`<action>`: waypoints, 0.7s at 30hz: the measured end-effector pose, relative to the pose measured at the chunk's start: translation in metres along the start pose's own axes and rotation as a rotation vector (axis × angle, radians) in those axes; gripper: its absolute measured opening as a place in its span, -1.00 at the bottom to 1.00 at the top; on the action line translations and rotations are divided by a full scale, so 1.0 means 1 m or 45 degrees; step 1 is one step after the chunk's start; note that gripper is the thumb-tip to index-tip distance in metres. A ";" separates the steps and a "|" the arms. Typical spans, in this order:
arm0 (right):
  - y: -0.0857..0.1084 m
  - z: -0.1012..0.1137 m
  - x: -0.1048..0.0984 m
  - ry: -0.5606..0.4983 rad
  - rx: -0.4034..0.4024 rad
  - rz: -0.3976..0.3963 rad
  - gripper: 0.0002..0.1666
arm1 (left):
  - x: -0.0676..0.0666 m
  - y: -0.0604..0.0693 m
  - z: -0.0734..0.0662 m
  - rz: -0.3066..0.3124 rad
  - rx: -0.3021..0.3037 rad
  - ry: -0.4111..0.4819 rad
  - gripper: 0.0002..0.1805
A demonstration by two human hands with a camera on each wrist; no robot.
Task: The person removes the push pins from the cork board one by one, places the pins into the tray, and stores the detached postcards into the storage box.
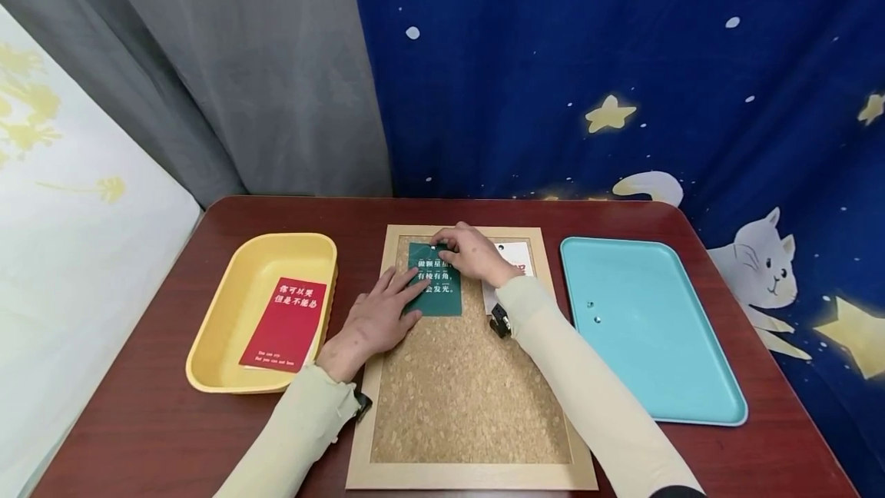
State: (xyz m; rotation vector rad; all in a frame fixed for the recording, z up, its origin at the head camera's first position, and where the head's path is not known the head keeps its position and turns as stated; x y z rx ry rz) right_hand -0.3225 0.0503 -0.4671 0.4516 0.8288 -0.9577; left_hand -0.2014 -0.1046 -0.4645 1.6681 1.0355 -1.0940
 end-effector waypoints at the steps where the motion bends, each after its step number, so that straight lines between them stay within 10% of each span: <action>1: -0.001 0.001 0.000 -0.001 -0.001 -0.004 -0.66 | 0.000 0.000 0.000 0.000 -0.001 0.001 -0.36; 21: -0.015 -0.009 0.000 -0.199 0.028 -0.067 -0.79 | -0.002 0.000 -0.001 -0.001 -0.007 0.014 -0.37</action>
Point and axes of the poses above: each hand's wrist, its own y-axis away from the middle knuckle, its own x-axis out of the palm, z = x × y, the point moved 5 cm from there along -y, towards the middle knuckle, and after that the axes turned 5 degrees about -y, right-handed, at the moved point
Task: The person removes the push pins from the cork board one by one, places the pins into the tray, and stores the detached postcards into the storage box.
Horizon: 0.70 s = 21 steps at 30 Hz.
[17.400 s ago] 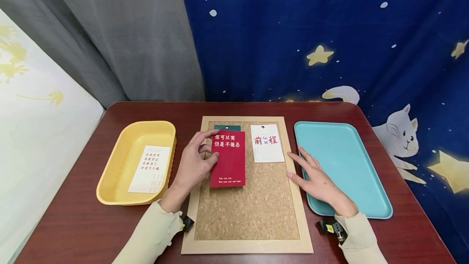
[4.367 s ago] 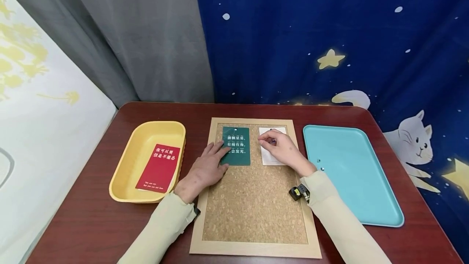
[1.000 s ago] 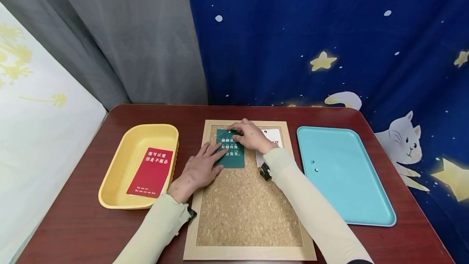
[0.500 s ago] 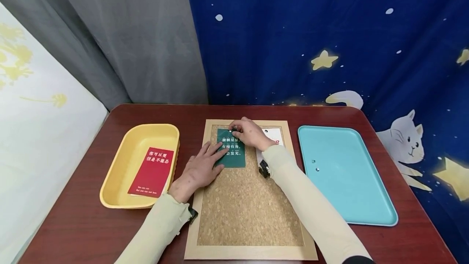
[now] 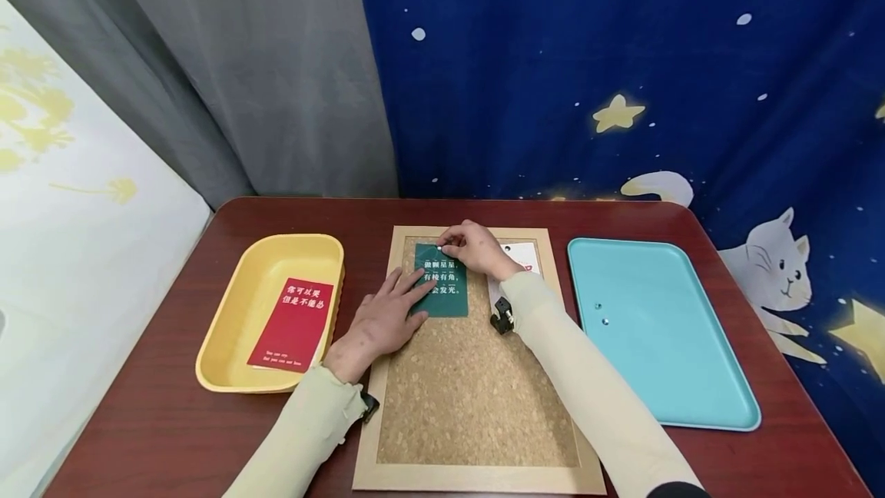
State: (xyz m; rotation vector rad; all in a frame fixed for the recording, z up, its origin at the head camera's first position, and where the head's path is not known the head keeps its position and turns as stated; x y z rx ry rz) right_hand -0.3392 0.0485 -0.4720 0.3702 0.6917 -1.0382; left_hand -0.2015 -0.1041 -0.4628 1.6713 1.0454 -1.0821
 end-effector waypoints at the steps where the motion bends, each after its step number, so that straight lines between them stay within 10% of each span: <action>1: 0.000 -0.001 0.000 -0.008 0.003 -0.006 -0.79 | 0.000 0.000 -0.001 0.004 -0.001 0.003 -0.37; 21: -0.001 -0.007 0.001 -0.150 0.107 -0.056 -0.83 | 0.002 -0.001 0.000 -0.007 -0.007 0.000 -0.38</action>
Point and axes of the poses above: each hand's wrist, its own y-axis away from the middle knuckle, its own x-axis out of the palm, z = x × y, the point moved 5 cm from there along -y, towards the middle knuckle, and after that the axes turned 5 degrees about -y, right-handed, at the moved point
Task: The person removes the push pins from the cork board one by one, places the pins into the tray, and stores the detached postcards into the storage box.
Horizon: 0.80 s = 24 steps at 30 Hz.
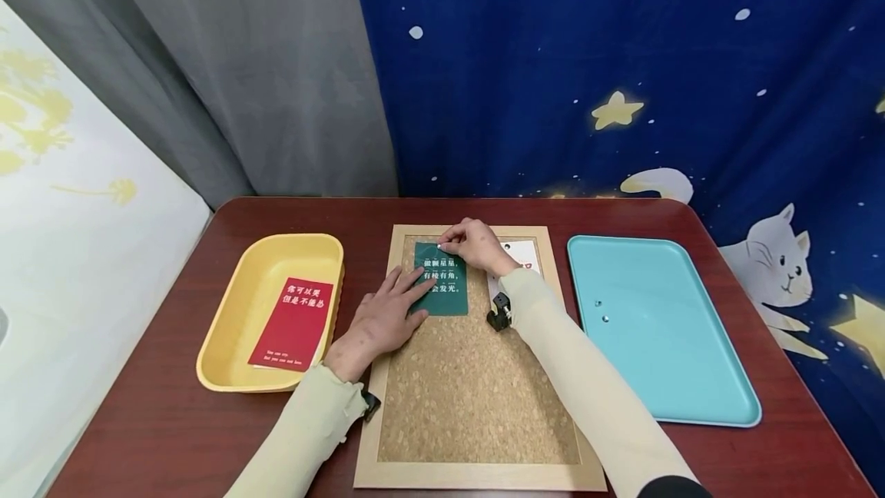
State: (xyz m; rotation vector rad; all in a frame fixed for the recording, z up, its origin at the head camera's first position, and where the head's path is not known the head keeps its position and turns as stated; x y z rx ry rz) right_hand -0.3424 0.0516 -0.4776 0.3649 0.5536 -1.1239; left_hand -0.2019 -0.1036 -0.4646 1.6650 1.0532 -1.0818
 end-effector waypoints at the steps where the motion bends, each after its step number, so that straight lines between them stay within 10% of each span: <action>1: 0.000 0.000 0.000 -0.004 0.004 -0.006 -0.83 | 0.000 -0.001 0.000 -0.003 0.001 0.001 -0.38; 24: 0.001 -0.002 0.004 0.003 0.004 0.008 -0.80 | 0.000 0.000 0.000 -0.006 0.003 0.002 -0.36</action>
Point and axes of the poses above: each hand's wrist, its own y-axis away from the middle knuckle, its own x-axis out of the palm, z = x × y, the point moved 5 cm from there along -y, towards the middle knuckle, and after that the axes turned 5 degrees about -y, right-handed, at the moved point
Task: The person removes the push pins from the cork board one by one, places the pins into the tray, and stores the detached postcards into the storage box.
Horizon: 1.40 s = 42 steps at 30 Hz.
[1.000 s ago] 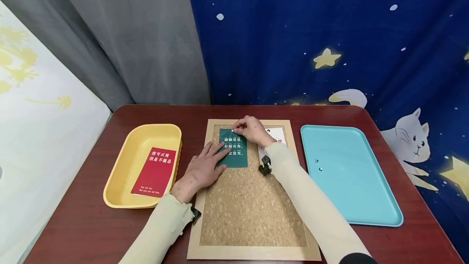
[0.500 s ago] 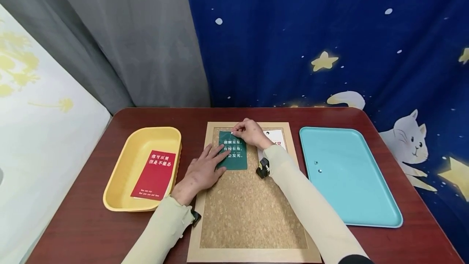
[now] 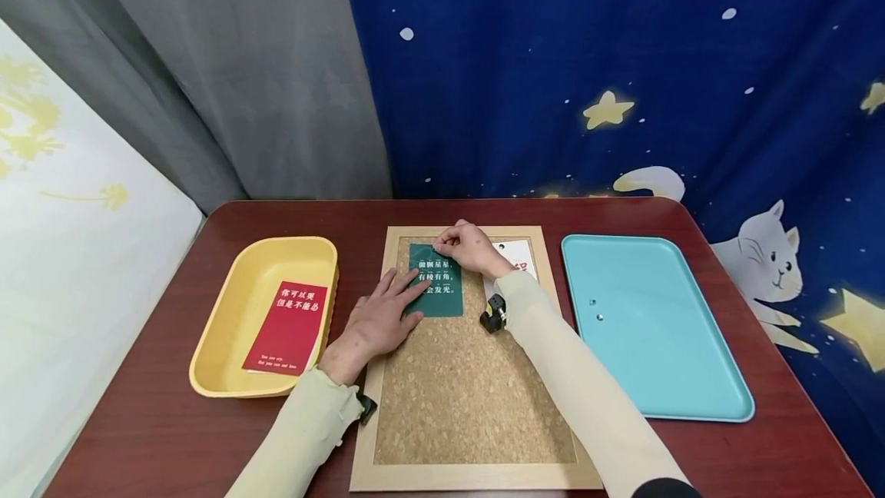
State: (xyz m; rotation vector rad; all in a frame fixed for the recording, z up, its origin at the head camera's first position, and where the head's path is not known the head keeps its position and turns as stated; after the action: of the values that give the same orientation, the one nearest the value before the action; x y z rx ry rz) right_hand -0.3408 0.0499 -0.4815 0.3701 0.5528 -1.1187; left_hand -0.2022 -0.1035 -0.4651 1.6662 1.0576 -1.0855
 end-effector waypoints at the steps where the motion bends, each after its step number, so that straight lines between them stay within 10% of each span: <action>1: 0.000 0.000 0.000 -0.003 0.001 0.000 -0.80 | 0.000 0.000 0.000 -0.001 0.000 0.000 -0.36; 42: 0.005 0.003 -0.005 -0.072 0.020 0.022 -0.80 | 0.000 0.001 0.000 0.000 -0.012 0.007 -0.36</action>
State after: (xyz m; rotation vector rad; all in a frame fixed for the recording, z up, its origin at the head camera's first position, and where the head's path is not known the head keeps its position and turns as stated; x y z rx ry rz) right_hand -0.3375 0.0542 -0.4763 0.3554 0.4902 -1.1142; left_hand -0.2011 -0.1036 -0.4644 1.6627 1.0650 -1.0754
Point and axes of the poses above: each hand's wrist, its own y-axis away from the middle knuckle, its own x-axis out of the palm, z = x × y, the point moved 5 cm from there along -y, towards the middle knuckle, and after that the axes turned 5 degrees about -y, right-handed, at the moved point
